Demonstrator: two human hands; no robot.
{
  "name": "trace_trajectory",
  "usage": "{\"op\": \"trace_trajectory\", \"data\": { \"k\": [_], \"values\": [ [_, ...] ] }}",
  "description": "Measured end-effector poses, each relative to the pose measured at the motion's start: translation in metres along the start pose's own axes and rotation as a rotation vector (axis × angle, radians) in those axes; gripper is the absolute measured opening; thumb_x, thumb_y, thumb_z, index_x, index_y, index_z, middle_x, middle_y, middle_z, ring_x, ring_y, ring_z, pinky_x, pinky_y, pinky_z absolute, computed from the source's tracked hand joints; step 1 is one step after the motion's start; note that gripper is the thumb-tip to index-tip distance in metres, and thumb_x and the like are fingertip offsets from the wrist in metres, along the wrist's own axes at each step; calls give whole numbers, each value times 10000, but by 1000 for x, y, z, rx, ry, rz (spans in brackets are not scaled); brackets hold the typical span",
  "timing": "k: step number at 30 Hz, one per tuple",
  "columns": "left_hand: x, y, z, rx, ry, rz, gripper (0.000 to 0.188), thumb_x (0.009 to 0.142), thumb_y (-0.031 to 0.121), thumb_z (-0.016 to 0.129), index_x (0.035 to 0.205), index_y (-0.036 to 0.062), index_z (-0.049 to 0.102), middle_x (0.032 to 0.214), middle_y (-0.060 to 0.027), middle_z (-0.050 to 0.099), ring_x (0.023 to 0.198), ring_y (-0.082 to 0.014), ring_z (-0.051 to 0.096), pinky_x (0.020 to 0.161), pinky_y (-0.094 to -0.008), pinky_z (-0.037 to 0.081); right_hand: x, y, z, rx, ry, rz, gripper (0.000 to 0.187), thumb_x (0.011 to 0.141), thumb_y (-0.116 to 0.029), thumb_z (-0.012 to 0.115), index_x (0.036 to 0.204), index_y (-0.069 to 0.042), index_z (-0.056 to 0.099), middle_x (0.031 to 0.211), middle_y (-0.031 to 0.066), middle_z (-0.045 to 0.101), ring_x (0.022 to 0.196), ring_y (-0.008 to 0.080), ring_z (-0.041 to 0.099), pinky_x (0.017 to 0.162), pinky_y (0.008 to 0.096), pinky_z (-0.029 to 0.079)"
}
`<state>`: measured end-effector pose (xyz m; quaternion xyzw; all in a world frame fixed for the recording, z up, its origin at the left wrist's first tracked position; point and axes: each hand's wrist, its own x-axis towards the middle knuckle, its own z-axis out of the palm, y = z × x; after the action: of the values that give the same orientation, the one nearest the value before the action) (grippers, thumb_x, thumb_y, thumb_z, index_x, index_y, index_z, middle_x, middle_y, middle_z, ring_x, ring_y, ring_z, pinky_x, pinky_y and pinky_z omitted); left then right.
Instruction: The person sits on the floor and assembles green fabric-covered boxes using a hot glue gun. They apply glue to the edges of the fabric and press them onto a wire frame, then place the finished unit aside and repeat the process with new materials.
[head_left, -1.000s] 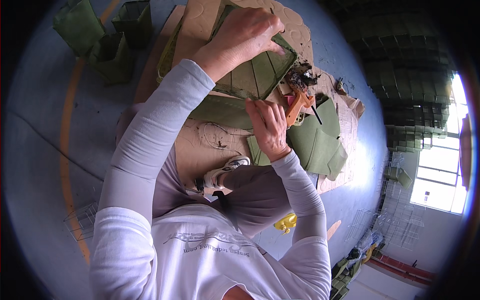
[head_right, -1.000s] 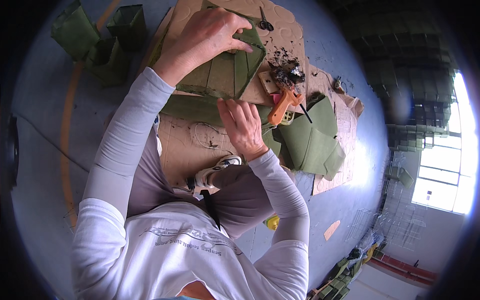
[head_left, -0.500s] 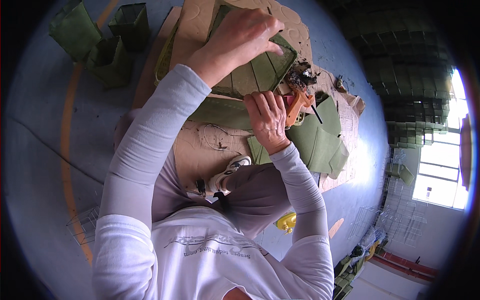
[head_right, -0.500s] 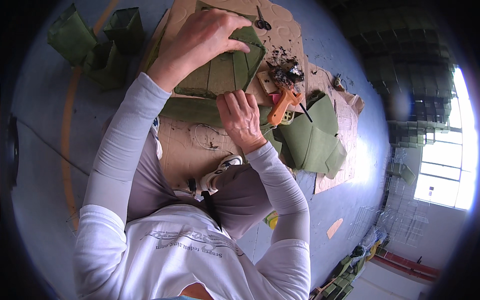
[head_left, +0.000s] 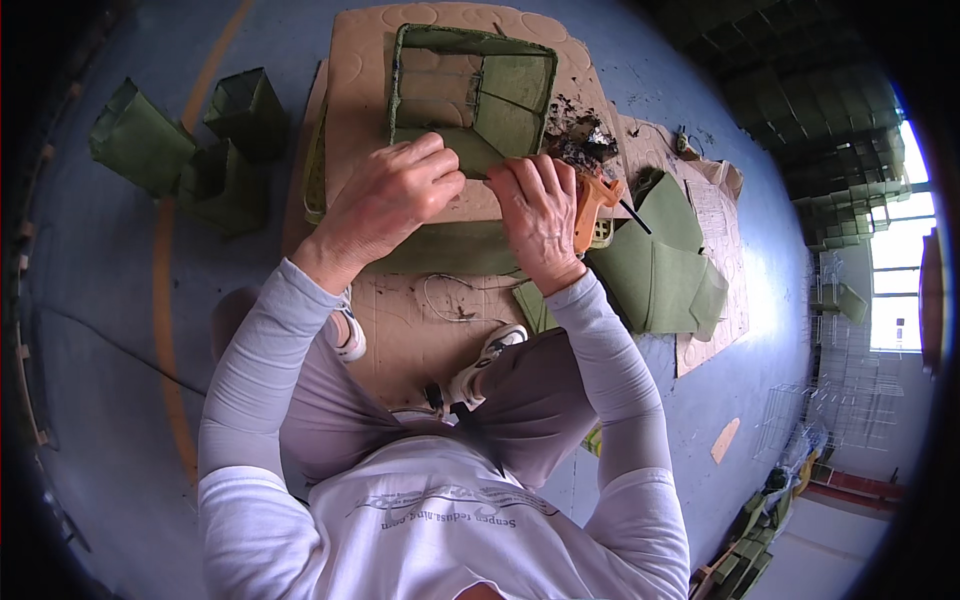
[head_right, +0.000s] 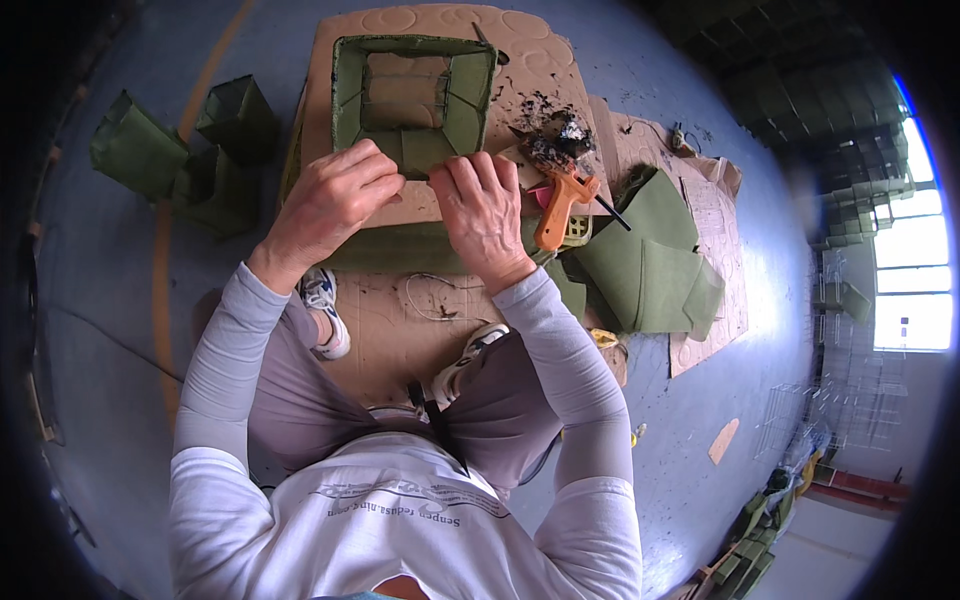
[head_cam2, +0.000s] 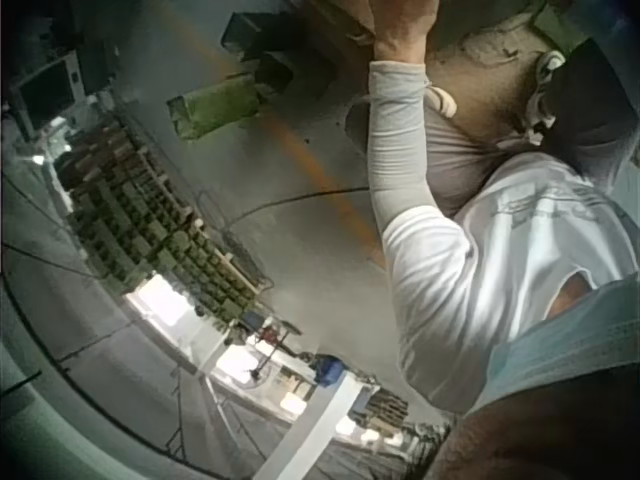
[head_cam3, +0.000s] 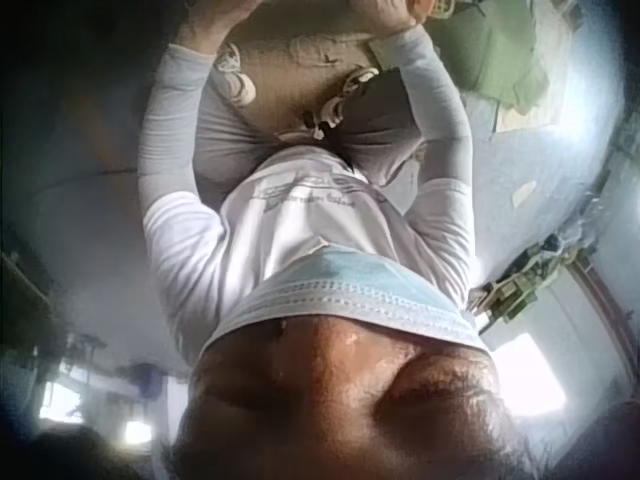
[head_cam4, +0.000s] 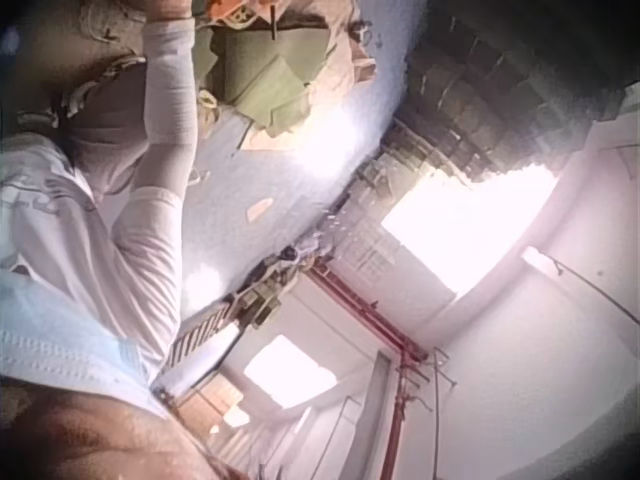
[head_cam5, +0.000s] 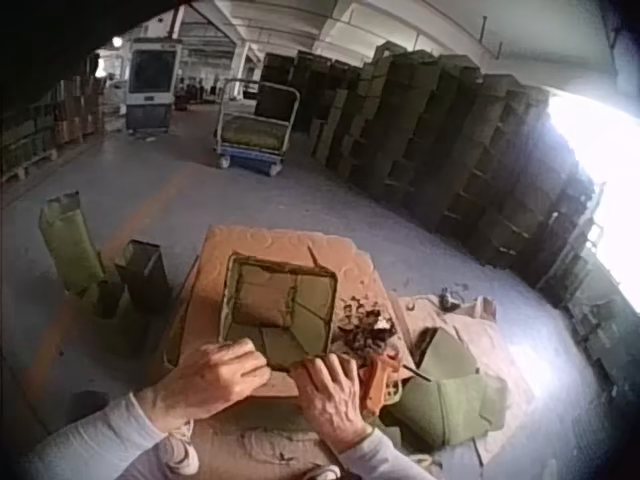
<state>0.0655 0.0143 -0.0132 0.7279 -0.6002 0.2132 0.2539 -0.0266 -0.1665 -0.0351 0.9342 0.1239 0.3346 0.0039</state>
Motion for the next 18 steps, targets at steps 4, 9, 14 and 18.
{"op": "trace_trajectory", "data": {
  "k": [4, 9, 14, 18],
  "values": [
    [7, -3, 2, 62, 86, -9, 69, 699, 39, 582, 767, 32, 586, 759, -43, 497, 794, -171, 548, 597, -283, 512, 9, 4, 0, 23, 39, -9, 243, 703, -133, 590, 938, -69, 589, 915, 39, 522, 858, 203, 508, 793, 366, 383],
    [20, -3, -9, -16, 128, -44, 109, 703, 36, 585, 808, 6, 598, 775, -61, 491, 797, -194, 535, 643, -297, 497, 23, 6, -14, 95, 87, 13, 184, 725, -124, 610, 901, -74, 587, 876, 34, 524, 820, 208, 505, 771, 368, 379],
    [37, -11, -11, -131, 83, -68, 168, 719, -33, 646, 877, -33, 589, 798, -88, 507, 784, -235, 533, 669, -366, 451, 39, 22, -20, 160, 81, 21, 96, 760, -113, 645, 822, -81, 580, 803, 29, 524, 789, 207, 518, 747, 352, 367],
    [49, -26, -7, -166, 47, -92, 144, 752, -30, 627, 872, -35, 548, 817, -104, 488, 804, -260, 522, 689, -390, 426, 55, 34, -17, 216, 20, 45, 91, 797, -148, 642, 821, -78, 589, 767, 42, 523, 783, 209, 526, 733, 341, 365]
  ]
}}
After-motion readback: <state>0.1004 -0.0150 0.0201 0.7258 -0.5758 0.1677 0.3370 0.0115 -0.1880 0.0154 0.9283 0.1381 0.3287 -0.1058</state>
